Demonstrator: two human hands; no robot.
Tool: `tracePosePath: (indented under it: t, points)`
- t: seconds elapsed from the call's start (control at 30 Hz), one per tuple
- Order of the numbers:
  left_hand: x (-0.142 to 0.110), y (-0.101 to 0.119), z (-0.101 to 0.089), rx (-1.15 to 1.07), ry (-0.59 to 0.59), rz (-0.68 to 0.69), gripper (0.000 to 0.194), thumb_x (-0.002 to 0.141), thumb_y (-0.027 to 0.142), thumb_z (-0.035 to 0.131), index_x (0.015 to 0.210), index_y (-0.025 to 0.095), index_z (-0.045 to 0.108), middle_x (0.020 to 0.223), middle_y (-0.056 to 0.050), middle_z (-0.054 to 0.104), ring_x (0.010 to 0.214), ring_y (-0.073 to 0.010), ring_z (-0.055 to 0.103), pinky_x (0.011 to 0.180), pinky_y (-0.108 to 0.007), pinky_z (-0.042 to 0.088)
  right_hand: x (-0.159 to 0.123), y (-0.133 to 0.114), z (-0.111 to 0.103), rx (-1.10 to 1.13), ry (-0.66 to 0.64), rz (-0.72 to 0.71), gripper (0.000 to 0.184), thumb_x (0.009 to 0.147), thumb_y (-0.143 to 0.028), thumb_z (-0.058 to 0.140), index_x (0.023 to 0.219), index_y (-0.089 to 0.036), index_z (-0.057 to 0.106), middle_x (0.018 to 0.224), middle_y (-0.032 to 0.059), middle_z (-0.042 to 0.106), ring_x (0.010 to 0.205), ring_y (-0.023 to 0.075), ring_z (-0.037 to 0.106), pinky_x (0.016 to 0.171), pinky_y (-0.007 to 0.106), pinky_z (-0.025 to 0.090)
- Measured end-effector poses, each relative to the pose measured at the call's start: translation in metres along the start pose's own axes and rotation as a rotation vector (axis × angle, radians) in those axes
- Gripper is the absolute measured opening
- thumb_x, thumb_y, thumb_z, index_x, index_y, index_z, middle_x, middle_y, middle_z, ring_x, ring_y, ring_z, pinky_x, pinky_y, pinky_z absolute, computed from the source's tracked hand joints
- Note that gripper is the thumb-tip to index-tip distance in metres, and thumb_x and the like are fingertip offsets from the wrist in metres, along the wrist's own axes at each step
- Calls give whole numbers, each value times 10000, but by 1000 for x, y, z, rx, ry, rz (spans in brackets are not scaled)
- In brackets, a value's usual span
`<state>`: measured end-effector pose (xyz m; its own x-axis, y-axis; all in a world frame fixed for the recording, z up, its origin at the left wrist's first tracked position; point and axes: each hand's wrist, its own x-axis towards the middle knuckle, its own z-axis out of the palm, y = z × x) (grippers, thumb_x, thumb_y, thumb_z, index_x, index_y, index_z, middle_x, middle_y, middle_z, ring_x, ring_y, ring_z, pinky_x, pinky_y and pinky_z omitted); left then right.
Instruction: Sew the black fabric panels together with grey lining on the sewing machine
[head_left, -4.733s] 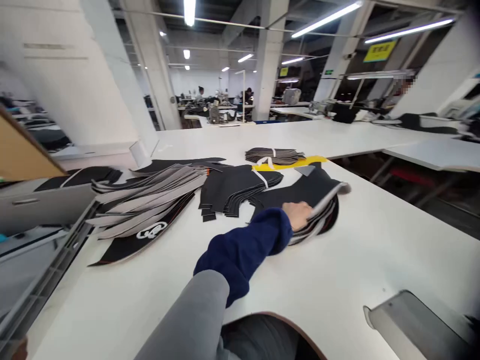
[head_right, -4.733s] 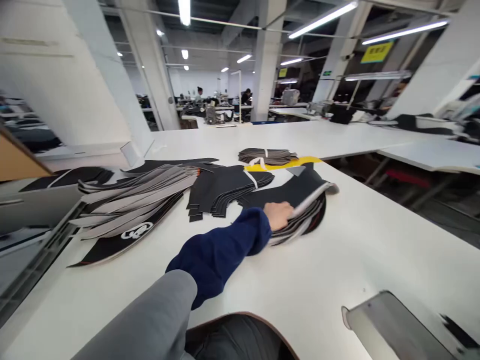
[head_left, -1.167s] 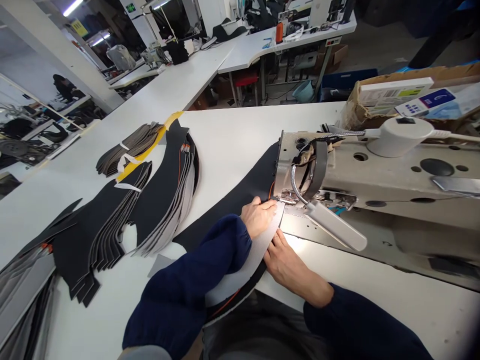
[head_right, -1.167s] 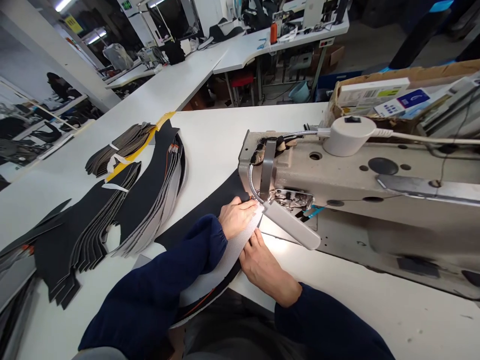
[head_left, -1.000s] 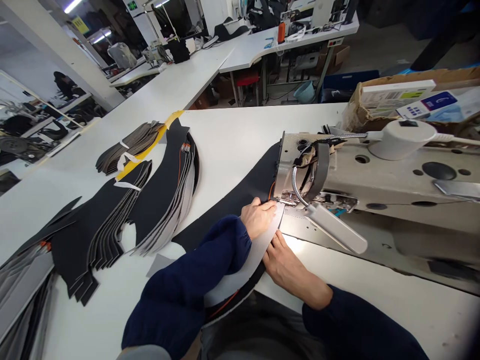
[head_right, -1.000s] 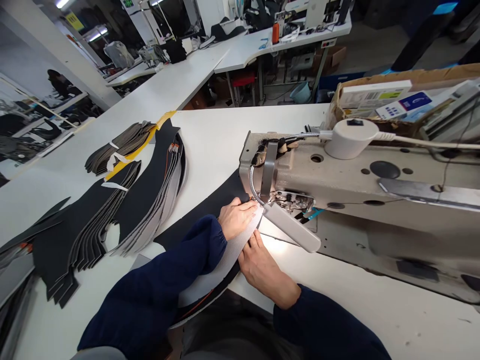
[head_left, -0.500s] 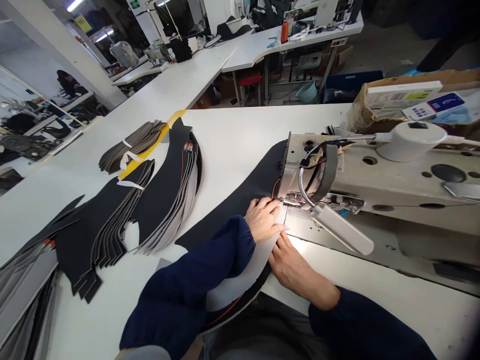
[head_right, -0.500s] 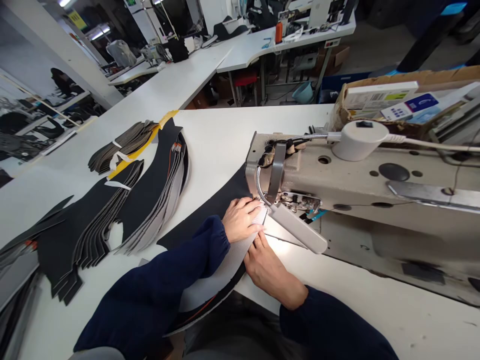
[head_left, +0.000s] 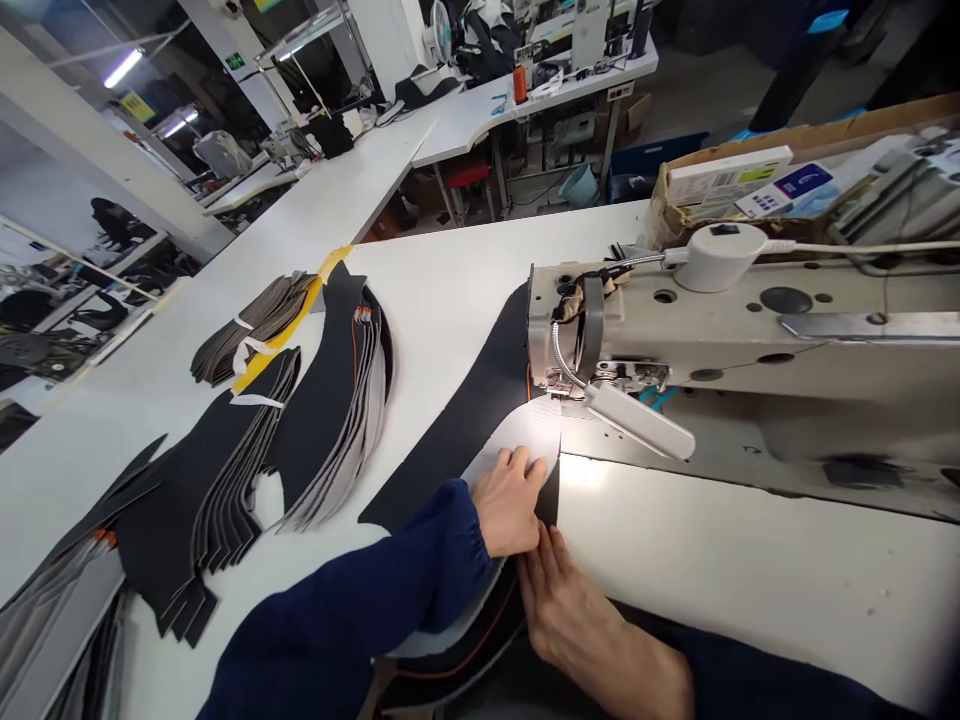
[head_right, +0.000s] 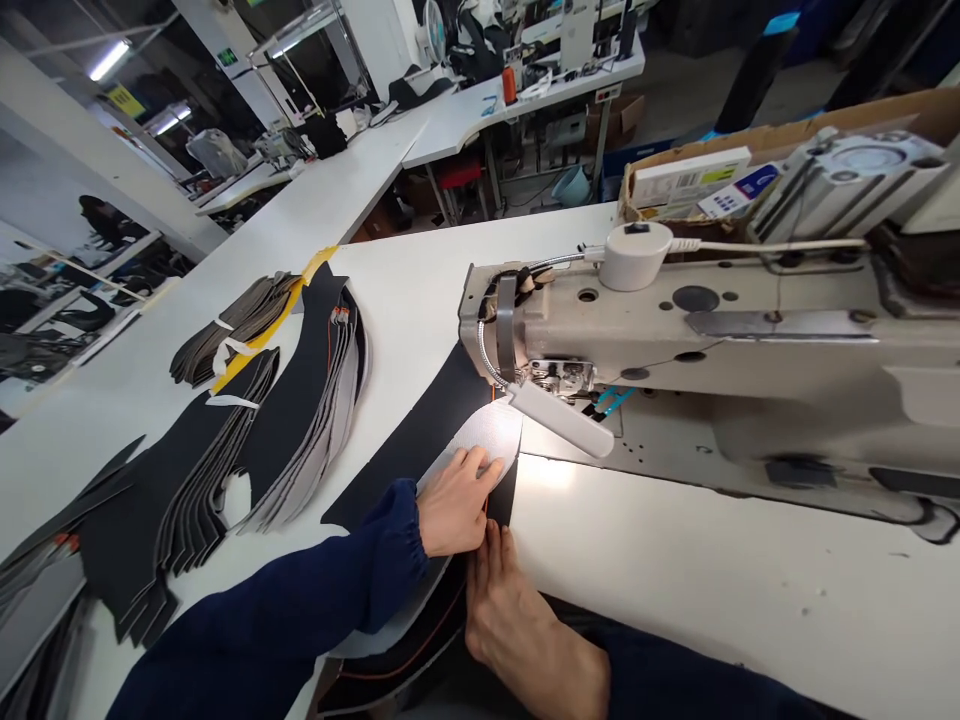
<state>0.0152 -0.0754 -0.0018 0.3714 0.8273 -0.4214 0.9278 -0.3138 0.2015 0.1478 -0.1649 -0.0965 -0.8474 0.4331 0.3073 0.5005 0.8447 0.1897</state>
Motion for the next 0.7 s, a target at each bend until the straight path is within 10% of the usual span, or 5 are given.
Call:
tracePosePath:
  t: [0.7]
  points:
    - [26,-4,-6,67,-59,88,311,815,178,450,1118,147,510,1008,-106,591,902,-238,617,808,-352,511,25,64,5,-15,-73,-1,395,714,-113,548,1045,83,637,1087,336,623,1068,375,598,966,531,441]
